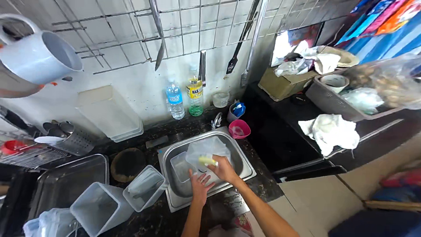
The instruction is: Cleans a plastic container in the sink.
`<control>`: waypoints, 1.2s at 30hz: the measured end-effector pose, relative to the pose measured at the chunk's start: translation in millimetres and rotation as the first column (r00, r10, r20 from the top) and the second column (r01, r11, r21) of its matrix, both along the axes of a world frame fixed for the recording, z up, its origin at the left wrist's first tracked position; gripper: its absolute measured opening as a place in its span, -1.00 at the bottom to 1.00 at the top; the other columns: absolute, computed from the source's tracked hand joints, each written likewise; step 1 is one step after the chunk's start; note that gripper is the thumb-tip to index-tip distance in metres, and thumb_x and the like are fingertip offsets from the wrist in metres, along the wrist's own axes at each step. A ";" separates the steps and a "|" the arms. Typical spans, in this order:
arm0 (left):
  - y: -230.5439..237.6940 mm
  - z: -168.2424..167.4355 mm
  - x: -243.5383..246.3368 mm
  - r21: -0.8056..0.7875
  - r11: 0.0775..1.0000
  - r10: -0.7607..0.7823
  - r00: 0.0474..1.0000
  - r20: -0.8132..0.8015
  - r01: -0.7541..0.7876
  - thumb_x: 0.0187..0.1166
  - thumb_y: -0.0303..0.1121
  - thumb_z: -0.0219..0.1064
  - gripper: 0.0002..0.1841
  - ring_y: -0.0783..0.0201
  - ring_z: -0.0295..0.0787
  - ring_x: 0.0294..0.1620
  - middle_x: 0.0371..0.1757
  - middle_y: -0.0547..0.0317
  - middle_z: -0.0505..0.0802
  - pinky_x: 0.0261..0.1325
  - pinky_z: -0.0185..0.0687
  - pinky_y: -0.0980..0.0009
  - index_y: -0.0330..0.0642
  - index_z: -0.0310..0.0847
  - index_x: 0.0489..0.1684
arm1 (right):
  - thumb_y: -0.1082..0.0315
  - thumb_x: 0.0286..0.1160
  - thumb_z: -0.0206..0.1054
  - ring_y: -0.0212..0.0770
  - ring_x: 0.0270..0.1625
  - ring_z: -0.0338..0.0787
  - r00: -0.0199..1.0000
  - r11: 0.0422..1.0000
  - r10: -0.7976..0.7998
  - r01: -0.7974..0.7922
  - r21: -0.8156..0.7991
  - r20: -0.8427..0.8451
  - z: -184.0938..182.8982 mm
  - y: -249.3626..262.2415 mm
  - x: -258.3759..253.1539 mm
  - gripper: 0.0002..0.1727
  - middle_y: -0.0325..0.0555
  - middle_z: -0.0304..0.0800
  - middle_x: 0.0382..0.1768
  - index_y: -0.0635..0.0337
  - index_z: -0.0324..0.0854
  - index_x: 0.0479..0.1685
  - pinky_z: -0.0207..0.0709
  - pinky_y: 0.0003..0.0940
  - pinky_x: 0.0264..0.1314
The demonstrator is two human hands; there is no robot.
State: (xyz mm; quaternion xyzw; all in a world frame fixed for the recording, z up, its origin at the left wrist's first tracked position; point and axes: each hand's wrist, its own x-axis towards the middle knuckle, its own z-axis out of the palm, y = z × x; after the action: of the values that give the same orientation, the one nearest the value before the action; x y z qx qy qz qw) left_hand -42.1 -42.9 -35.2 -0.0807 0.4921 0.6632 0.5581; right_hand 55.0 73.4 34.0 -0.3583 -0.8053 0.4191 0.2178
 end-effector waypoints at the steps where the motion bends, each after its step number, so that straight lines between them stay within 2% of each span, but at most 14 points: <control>1: -1.0 7.5 -10.5 -0.018 0.999 -0.037 0.999 0.018 0.037 0.80 0.28 -0.29 -0.30 -0.39 0.70 0.31 0.59 -0.36 0.51 0.12 0.67 -0.34 0.27 -0.27 0.89 | 0.36 0.41 0.44 0.06 0.19 0.86 0.986 0.984 0.111 -0.127 0.124 0.124 0.3 -1.7 4.2 -0.72 0.08 0.90 0.06 0.26 0.81 0.05 0.65 0.12 0.33; 3: 0.6 30.2 -27.6 -0.010 0.992 -0.123 0.991 0.048 0.124 0.68 0.44 -0.45 -0.14 -0.36 0.72 0.25 0.50 -0.43 0.57 0.13 0.69 -0.28 0.11 -0.24 0.88 | 0.54 0.30 0.42 0.20 0.37 0.77 0.912 0.891 0.259 -0.352 0.285 0.317 -3.3 -8.9 12.3 -0.64 0.06 0.87 0.21 0.10 0.84 0.10 0.56 0.26 0.40; 5: 8.0 46.5 -38.2 0.019 0.974 -0.227 0.969 0.097 0.226 0.54 0.56 -0.52 0.01 -0.22 0.74 0.20 0.38 -0.32 0.68 0.13 0.69 -0.18 -0.03 0.03 0.79 | 0.63 0.29 0.39 0.25 0.36 0.74 0.854 0.774 0.326 -0.488 0.403 0.406 -15.4 -16.7 17.6 -0.63 0.03 0.90 0.14 0.05 0.85 0.01 0.54 0.29 0.39; 8: 22.0 44.3 -49.1 0.179 0.949 -0.296 0.930 0.219 0.260 0.59 0.48 -0.37 -0.14 -0.02 0.80 0.07 0.10 -0.06 0.83 0.02 0.75 -0.07 -0.03 0.49 0.39 | 0.62 0.47 0.31 0.14 0.32 0.76 0.796 0.615 0.413 -0.602 0.508 0.443 -23.0 -18.5 17.7 -0.75 -0.03 0.91 0.00 0.10 0.83 -0.13 0.57 0.14 0.40; 11: 28.2 38.5 -48.6 0.184 0.966 -0.218 0.955 0.203 0.181 0.72 0.23 -0.27 -0.36 0.04 0.79 0.00 0.02 -0.03 0.81 0.02 0.75 0.00 -0.07 0.47 0.29 | 0.39 0.44 0.40 0.19 0.61 0.50 0.663 0.665 0.567 -0.719 0.203 0.490 -12.0 -5.0 20.5 -0.64 0.11 0.69 0.42 0.16 0.75 0.24 0.24 0.22 0.68; 13: 31.6 38.0 -39.0 0.174 0.980 -0.122 0.986 0.111 0.101 0.75 0.09 -0.26 -0.47 0.08 0.81 -0.05 -0.04 -0.01 0.81 -0.02 0.77 0.05 -0.09 0.43 0.26 | 0.22 0.56 0.33 0.16 0.74 0.38 0.664 0.721 0.584 -0.689 0.078 0.468 -9.6 7.9 18.5 -0.56 0.07 0.59 0.58 0.12 0.71 0.39 0.06 0.21 0.81; 15: 37.0 40.7 -20.9 0.180 0.983 -0.050 0.998 0.032 0.044 0.77 -0.01 -0.22 -0.54 0.10 0.80 -0.01 0.01 -0.01 0.80 -0.01 0.78 0.07 -0.07 0.36 0.36 | 0.25 0.69 0.21 0.23 0.65 0.50 0.732 0.797 0.484 -0.595 0.104 0.480 -12.4 17.1 6.2 -0.61 0.18 0.67 0.48 0.22 0.70 0.35 0.20 0.22 0.75; 17: 43.1 41.0 -1.0 0.192 0.981 -0.022 0.999 -0.023 0.026 0.75 -0.08 -0.15 -0.48 0.10 0.69 0.20 0.26 -0.04 0.69 0.18 0.69 0.05 0.00 0.13 0.66 | 0.20 0.65 0.28 0.32 0.59 0.55 0.814 0.890 0.361 -0.447 0.092 0.456 -21.9 19.3 -7.8 -0.51 0.33 0.65 0.44 0.32 0.62 0.43 0.28 0.32 0.67; 20: 55.3 34.2 3.7 0.143 0.989 0.045 0.993 -0.108 -0.029 0.72 -0.10 -0.07 -0.32 0.08 0.61 0.37 0.49 -0.07 0.59 0.31 0.62 0.01 0.16 -0.19 0.88 | 0.21 0.55 0.33 0.21 0.49 0.66 0.945 0.963 0.247 -0.264 0.057 0.212 -48.7 10.5 -20.5 -0.53 0.28 0.76 0.32 0.36 0.69 0.32 0.35 0.18 0.66; 22: 62.3 30.9 -2.6 0.112 0.989 0.117 0.982 -0.147 -0.101 0.73 -0.11 -0.03 -0.28 0.07 0.59 0.38 0.52 -0.09 0.56 0.31 0.62 0.03 0.18 -0.25 0.91 | 0.29 0.58 0.28 0.07 0.39 0.75 0.985 0.979 0.172 -0.169 -0.111 0.015 -51.5 0.9 -21.5 -0.60 0.24 0.83 0.22 0.39 0.71 0.25 0.49 0.06 0.57; 25: 67.5 32.1 -21.7 0.151 0.967 0.230 0.958 -0.170 -0.206 0.78 -0.08 -0.10 -0.30 0.06 0.57 0.47 0.62 -0.10 0.50 0.39 0.60 0.04 0.16 -0.29 0.93 | 0.38 0.68 0.15 -0.20 0.39 0.73 0.955 0.868 -0.003 -0.144 -0.476 -0.296 -24.1 -20.5 -21.7 -0.57 0.16 0.75 0.34 0.42 0.60 0.42 0.57 -0.23 0.53; 27: 69.0 48.1 -13.1 0.169 0.965 0.233 0.955 -0.184 -0.203 0.77 -0.02 -0.15 -0.35 0.13 0.62 0.37 0.51 -0.07 0.59 0.31 0.64 0.11 0.06 -0.11 0.86 | 0.40 0.68 0.12 -0.25 0.39 0.71 0.922 0.820 -0.058 -0.174 -0.545 -0.383 -5.5 -18.7 -26.6 -0.53 0.15 0.70 0.39 0.45 0.49 0.51 0.58 -0.28 0.51; 31: 69.2 64.7 8.1 0.202 0.961 0.240 0.932 -0.271 -0.188 0.62 -0.07 0.08 -0.07 0.02 0.34 0.66 0.84 -0.13 0.15 0.50 0.48 -0.03 0.25 -0.58 0.93 | 0.36 0.73 0.08 -0.23 0.49 0.65 0.938 0.813 0.026 -0.222 -0.539 -0.347 14.2 -1.2 -30.6 -0.43 0.18 0.61 0.51 0.46 0.29 0.68 0.51 -0.32 0.59; 36: 68.8 58.5 -15.0 0.299 0.939 0.299 0.836 -0.460 -0.170 0.44 -0.03 0.27 0.14 0.10 0.22 0.77 0.91 -0.11 -0.03 0.64 0.39 0.05 0.12 -0.67 0.93 | 0.35 0.67 -0.11 -0.19 -0.01 0.85 0.694 0.441 -0.535 -0.256 -0.860 -0.481 35.9 -10.7 -10.7 -0.62 -0.02 0.84 -0.03 0.25 0.53 0.26 0.78 -0.19 0.09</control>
State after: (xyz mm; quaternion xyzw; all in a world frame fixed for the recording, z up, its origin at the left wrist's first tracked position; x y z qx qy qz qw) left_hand -57.1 25.9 23.4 0.1030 0.5195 0.7809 0.3314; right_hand 44.3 62.7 70.0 -0.3003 -0.2773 0.8535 0.3232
